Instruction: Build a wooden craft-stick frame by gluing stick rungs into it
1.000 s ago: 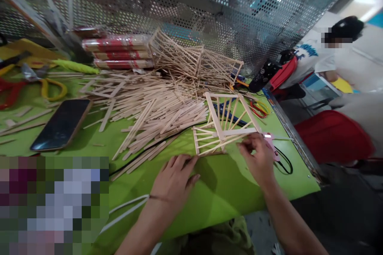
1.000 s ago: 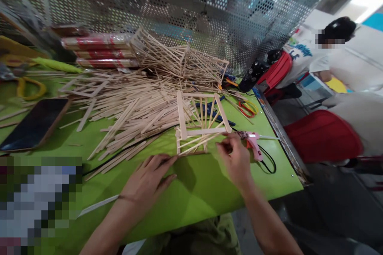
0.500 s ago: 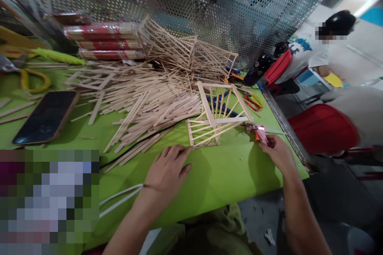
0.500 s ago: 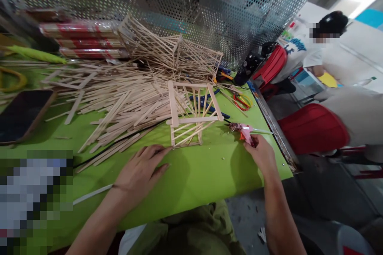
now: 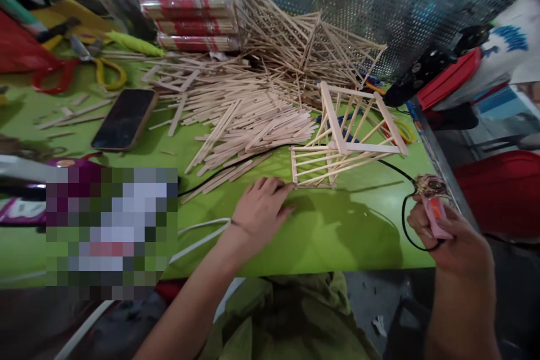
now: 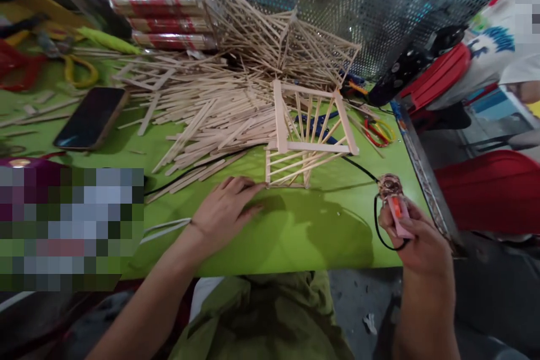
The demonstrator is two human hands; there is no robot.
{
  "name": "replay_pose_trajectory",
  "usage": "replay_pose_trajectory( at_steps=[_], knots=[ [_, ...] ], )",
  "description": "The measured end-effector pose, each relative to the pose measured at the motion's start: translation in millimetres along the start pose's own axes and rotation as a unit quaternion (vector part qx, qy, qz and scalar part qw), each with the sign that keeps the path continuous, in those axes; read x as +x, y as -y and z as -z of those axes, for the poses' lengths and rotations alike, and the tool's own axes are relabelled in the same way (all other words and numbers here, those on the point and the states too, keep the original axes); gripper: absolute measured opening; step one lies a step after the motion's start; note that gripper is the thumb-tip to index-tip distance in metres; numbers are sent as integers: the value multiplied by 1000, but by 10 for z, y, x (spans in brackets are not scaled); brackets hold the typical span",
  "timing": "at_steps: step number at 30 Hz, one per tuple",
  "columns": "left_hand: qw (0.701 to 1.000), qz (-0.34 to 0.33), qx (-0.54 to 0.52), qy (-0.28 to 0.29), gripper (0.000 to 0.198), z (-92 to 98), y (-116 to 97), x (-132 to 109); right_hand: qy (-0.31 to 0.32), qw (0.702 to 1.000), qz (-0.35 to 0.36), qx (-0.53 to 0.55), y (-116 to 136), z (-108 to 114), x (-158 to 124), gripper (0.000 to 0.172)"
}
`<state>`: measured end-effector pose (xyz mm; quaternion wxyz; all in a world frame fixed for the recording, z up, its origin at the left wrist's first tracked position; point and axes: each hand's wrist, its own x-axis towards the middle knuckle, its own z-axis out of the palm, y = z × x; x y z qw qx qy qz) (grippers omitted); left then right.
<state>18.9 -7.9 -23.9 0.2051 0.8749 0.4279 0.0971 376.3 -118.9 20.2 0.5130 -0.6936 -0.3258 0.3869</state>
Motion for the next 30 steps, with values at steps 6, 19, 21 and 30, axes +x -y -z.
replay_pose_trajectory(
  at_steps=[6, 19, 21, 30],
  knots=[
    [1000, -4, 2, -5, 37, -19, 25, -2, -8, 1000, -5, -6, 58, -41, -39, 37],
    [999, -20, 32, -28, 39, -113, 146, 0, -6, 998, 24, 58, -13, 160, -63, 42],
    [998, -27, 35, -33, 40, -128, 164, -1, -3, 995, 41, 93, -14, 158, -77, 38],
    [999, -21, 35, -18, 39, -45, 73, 11, 114, 991, 16, 73, -60, -20, -137, 22]
  ],
)
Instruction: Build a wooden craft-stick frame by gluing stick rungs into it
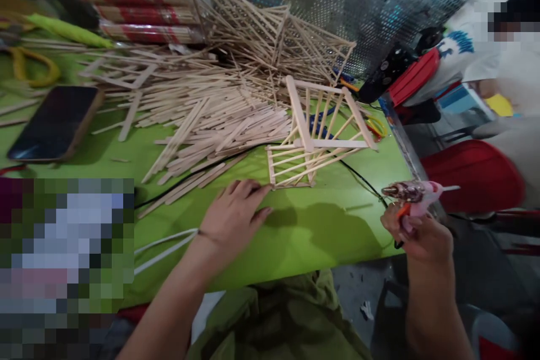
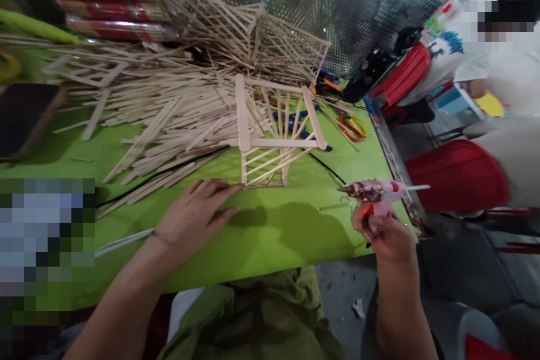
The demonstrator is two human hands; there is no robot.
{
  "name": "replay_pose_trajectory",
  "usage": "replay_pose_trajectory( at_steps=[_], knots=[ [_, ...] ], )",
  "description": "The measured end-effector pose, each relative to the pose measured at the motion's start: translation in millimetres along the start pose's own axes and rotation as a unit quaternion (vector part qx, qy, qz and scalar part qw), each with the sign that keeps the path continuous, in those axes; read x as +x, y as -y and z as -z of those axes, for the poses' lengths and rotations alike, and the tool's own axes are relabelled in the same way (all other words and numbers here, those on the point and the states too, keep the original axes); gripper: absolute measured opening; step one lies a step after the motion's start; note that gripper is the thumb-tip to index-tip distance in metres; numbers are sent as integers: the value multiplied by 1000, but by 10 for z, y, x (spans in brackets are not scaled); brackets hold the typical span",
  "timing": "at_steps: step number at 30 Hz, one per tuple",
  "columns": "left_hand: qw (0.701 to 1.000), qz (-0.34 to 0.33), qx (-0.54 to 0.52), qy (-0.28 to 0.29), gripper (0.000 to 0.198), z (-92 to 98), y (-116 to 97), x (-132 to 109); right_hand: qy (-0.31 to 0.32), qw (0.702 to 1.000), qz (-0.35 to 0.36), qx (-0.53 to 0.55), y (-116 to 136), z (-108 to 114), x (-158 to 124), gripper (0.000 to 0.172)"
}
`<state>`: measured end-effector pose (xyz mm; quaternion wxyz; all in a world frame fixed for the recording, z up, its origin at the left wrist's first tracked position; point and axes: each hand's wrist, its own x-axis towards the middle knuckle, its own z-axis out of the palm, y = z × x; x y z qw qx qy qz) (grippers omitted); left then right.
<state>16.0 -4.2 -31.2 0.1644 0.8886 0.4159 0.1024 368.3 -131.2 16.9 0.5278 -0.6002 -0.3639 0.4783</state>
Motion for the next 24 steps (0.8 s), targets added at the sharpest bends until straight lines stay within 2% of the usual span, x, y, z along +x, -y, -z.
replay_pose_trajectory(
  at_steps=[2, 6, 12, 15, 17, 20, 24],
  knots=[
    [1000, 8, -6, 9, 40, 26, -27, 7, 15, 999, 11, -26, -46, -74, 31, 26],
    [1000, 17, -14, 17, 38, 52, -55, 3, 50, 990, 44, -121, -109, -285, 65, 24],
    [999, 17, -24, 20, 38, 80, -81, -7, 117, 940, 91, -308, -150, -573, 103, 20],
    [999, 19, -28, 28, 37, 95, -94, 1, 137, 919, 120, -351, -160, -624, 136, 14],
    [999, 21, -32, 34, 37, 104, -99, 5, 139, 909, 136, -368, -162, -628, 151, 17],
    [998, 28, -37, 43, 38, 116, -101, 8, 142, 901, 141, -385, -161, -620, 159, 23],
    [997, 32, -37, 54, 40, 134, -107, 18, 137, 894, 141, -402, -159, -616, 159, 21]
  ],
)
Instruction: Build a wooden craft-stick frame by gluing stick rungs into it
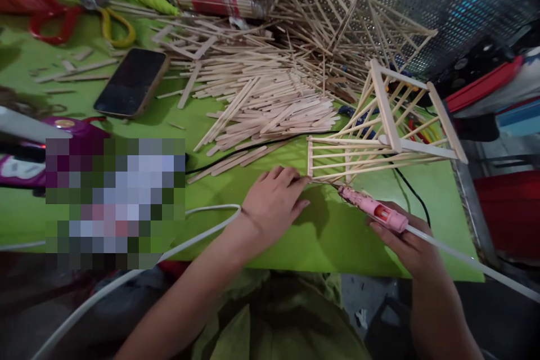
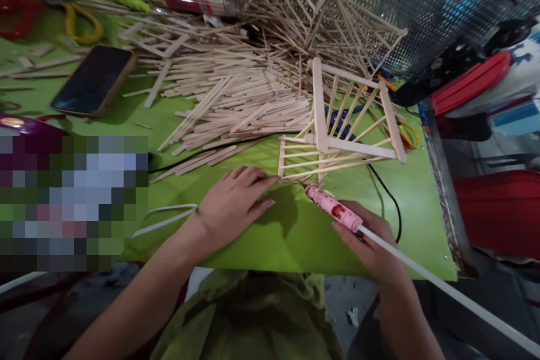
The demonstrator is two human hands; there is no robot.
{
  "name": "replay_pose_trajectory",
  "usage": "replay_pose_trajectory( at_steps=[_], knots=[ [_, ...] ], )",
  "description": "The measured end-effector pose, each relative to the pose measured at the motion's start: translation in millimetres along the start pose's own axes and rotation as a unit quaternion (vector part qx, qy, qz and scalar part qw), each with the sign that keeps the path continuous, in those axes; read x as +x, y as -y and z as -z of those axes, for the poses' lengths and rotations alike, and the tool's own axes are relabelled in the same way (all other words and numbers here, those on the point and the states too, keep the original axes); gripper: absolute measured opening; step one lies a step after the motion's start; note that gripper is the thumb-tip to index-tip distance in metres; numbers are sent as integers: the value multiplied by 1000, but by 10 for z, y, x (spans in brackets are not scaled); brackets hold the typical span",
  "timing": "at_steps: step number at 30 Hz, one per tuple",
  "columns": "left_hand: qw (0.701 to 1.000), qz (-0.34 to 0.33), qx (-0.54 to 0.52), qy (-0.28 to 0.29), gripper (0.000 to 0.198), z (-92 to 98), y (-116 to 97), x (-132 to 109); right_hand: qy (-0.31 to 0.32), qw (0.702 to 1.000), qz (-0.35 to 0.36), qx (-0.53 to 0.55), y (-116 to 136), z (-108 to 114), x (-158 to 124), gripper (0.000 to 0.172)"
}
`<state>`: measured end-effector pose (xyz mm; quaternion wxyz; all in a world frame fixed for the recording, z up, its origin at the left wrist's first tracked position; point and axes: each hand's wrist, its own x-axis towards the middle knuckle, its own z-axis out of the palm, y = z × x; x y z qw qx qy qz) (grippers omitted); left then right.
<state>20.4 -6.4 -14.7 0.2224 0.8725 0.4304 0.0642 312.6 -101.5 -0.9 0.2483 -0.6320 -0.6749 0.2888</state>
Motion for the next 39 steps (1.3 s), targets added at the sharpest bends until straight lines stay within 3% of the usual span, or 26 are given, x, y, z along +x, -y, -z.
replay_pose_trajectory(
  at_steps=[11, 19, 28, 39],
  knots=[
    [999, 14, -1, 29, 41, 52, -31, 23, -8, 999, 10, -47, 36, 22, 21, 23],
    [1000, -7, 8, -5, 38, -1, 4, 10, -20, 998, 6, -52, 15, 31, -1, 25],
    [1000, 8, -1, 24, 40, 41, -20, 21, -19, 999, 1, -49, -7, 47, -20, 24],
    [1000, -5, 6, -10, 38, -18, 8, -6, -10, 999, -8, -46, 7, 31, -7, 27]
  ],
)
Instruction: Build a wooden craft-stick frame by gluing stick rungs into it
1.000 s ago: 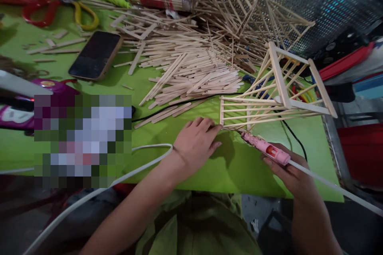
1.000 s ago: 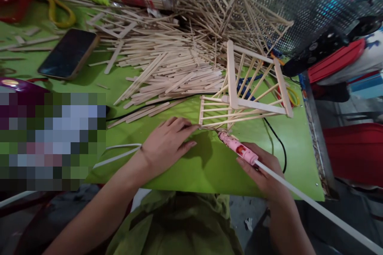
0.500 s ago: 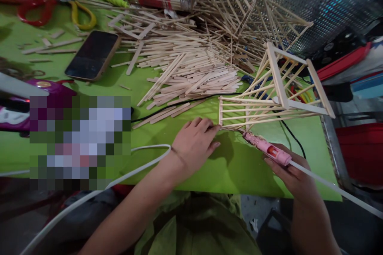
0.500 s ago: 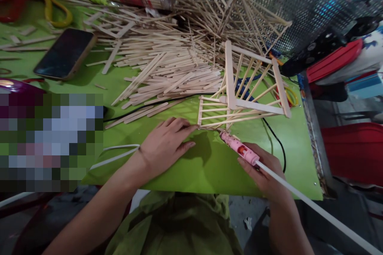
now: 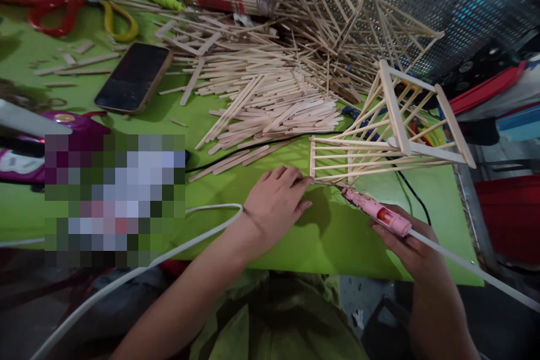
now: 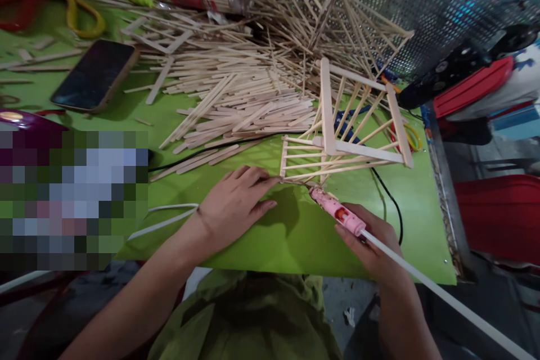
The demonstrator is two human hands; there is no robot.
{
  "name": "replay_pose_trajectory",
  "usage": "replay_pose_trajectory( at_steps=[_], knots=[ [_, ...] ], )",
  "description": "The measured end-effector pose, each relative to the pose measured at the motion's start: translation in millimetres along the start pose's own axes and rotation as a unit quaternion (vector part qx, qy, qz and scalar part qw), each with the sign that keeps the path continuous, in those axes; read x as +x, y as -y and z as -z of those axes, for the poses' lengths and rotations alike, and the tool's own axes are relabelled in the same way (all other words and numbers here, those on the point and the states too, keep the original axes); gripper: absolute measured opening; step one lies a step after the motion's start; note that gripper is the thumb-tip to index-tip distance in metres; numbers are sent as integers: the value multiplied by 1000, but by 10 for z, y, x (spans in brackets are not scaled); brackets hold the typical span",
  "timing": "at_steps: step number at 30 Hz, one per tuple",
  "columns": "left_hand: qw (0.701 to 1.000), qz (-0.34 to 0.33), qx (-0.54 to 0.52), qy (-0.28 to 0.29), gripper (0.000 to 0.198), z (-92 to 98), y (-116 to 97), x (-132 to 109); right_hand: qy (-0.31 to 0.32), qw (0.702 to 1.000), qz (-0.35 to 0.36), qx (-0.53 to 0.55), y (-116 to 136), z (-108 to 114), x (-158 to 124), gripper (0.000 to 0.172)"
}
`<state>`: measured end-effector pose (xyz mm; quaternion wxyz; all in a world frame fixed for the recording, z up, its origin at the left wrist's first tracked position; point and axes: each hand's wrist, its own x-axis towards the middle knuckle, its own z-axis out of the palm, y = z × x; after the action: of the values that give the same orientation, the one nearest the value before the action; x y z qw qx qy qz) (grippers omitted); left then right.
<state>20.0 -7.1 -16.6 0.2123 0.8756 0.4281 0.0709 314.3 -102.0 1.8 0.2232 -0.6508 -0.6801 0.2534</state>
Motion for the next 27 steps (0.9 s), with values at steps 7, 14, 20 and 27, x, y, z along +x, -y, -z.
replay_pose_trajectory(
  at_steps=[7, 14, 20, 27],
  knots=[
    [1000, -4, 1, 0, 36, 19, -5, 6, -1, 1000, -1, 1, 27, -23, 6, 25],
    [1000, 6, -4, 5, 38, 21, -13, 5, -10, 1000, -9, 16, 29, 12, -18, 26],
    [999, -16, -9, -34, 34, -63, 40, -14, -62, 989, -60, 122, -70, 97, -50, 26],
    [998, -30, 4, -55, 40, -150, 106, -15, -171, 944, -164, 231, -286, 304, 49, 37]
  ],
)
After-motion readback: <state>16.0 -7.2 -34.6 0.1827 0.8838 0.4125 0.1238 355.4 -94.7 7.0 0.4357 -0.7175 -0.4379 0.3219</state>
